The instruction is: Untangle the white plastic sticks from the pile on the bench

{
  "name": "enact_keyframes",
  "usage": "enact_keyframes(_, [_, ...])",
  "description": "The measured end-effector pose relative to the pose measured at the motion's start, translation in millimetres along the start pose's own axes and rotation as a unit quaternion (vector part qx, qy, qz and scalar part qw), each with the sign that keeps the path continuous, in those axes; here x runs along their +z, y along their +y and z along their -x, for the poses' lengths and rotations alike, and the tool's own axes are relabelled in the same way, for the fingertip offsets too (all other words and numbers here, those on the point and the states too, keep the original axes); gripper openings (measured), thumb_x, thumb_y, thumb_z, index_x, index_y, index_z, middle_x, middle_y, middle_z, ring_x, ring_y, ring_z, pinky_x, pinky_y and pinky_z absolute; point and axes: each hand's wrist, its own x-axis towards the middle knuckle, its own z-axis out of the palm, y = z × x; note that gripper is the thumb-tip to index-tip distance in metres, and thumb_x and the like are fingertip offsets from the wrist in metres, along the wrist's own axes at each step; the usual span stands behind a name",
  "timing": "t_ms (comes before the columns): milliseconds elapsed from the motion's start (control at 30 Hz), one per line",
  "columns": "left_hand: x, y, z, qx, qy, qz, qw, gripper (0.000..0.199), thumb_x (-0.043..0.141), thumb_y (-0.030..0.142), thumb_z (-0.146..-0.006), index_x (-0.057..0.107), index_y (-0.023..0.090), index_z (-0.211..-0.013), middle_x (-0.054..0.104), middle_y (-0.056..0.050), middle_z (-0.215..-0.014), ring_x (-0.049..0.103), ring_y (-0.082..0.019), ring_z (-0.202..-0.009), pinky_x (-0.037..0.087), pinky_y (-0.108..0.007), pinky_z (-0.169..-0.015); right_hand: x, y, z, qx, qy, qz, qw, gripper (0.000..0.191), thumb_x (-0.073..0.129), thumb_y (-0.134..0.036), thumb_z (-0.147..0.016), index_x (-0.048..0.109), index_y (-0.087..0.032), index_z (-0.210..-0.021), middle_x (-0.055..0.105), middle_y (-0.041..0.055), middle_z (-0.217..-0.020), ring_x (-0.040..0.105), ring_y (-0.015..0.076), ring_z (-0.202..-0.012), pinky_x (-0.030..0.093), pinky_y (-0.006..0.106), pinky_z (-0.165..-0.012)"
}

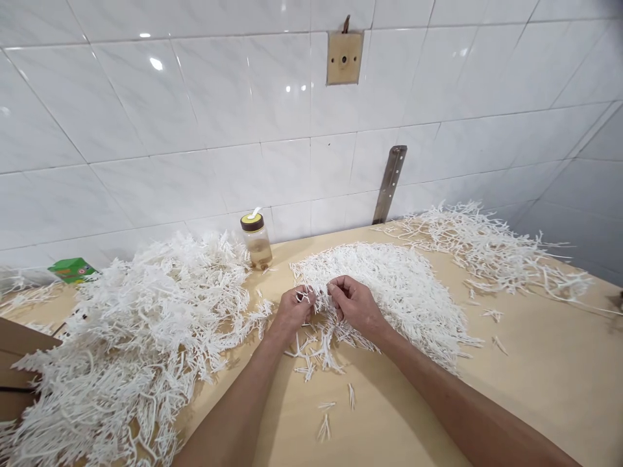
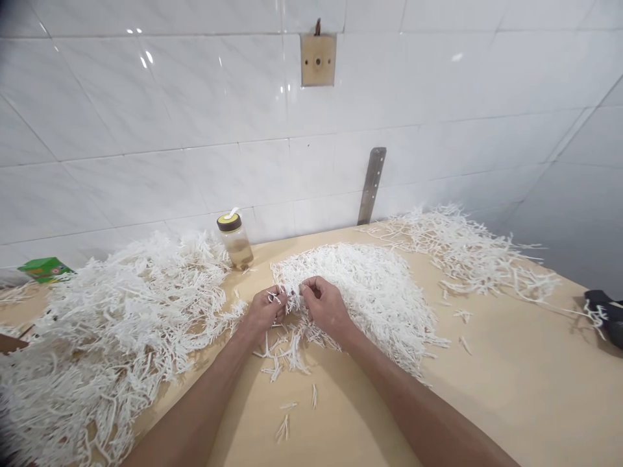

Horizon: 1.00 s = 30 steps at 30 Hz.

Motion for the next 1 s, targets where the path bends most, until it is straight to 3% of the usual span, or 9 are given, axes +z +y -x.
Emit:
enact_keyframes(267, [-0.5, 2.9, 2.1, -0.005, 0.011, -0.004, 1.0, 0.04, 0.076, 0.047, -0.067, 0.05, 0.017, -0.064, 0.035, 0.008, -0.049, 0.029, -0.005, -0.045, 0.022, -0.02, -0.044, 1.0, -1.0, 0.6, -0.008, 0.009, 0.003, 1.0, 0.03, 0.057, -0.05, -0.086, 0.056, -0.02, -0.083, 0.05, -0.0047, -0.054, 0.044, 0.0103, -0.039, 0.039, 0.024, -0.039])
enact_keyframes(633, [-1.7, -2.1, -1.4, -0.02, 0.007, 0.038, 0.999, 0.04, 0.078, 0.044, -0.066, 0.049, 0.017, -0.067, 0.032, 0.009, -0.05, 0.025, -0.003, -0.043, 0.017, -0.018, -0.043, -0.8, 0.1, -2.5, -0.01, 0.009, 0.016, 1.0, 0.033, 0.057, -0.051, -0.084, 0.063, -0.019, -0.086, 0.05, -0.0041, -0.053, 0.044, 0.0106, -0.039, 0.039, 0.025, -0.039])
enact_keyframes(867, [4.0, 0.9, -0.3, -0.021, 0.049, 0.039, 0.998, 0.04, 0.081, 0.042, -0.059, 0.053, 0.016, -0.068, 0.032, 0.01, -0.047, 0.024, -0.002, -0.041, 0.017, -0.017, -0.041, 2.2, -1.1, 0.3, -0.108, 0.047, 0.127, 0.985, 0.024, 0.053, -0.04, -0.087, 0.064, -0.019, -0.082, 0.062, 0.0017, -0.067, 0.054, 0.0152, -0.059, 0.044, 0.028, -0.058])
enact_keyframes(1000, [5.5, 2.8, 2.3, -0.025, 0.066, 0.044, 0.997, 0.043, 0.083, 0.044, -0.056, 0.053, 0.016, -0.069, 0.032, 0.011, -0.048, 0.024, -0.002, -0.041, 0.017, -0.017, -0.04, 4.6, -0.7, 2.1, -0.132, 0.044, 0.144, 0.98, 0.02, 0.052, -0.036, -0.088, 0.063, -0.019, -0.083, 0.064, 0.002, -0.07, 0.055, 0.0156, -0.062, 0.044, 0.028, -0.061])
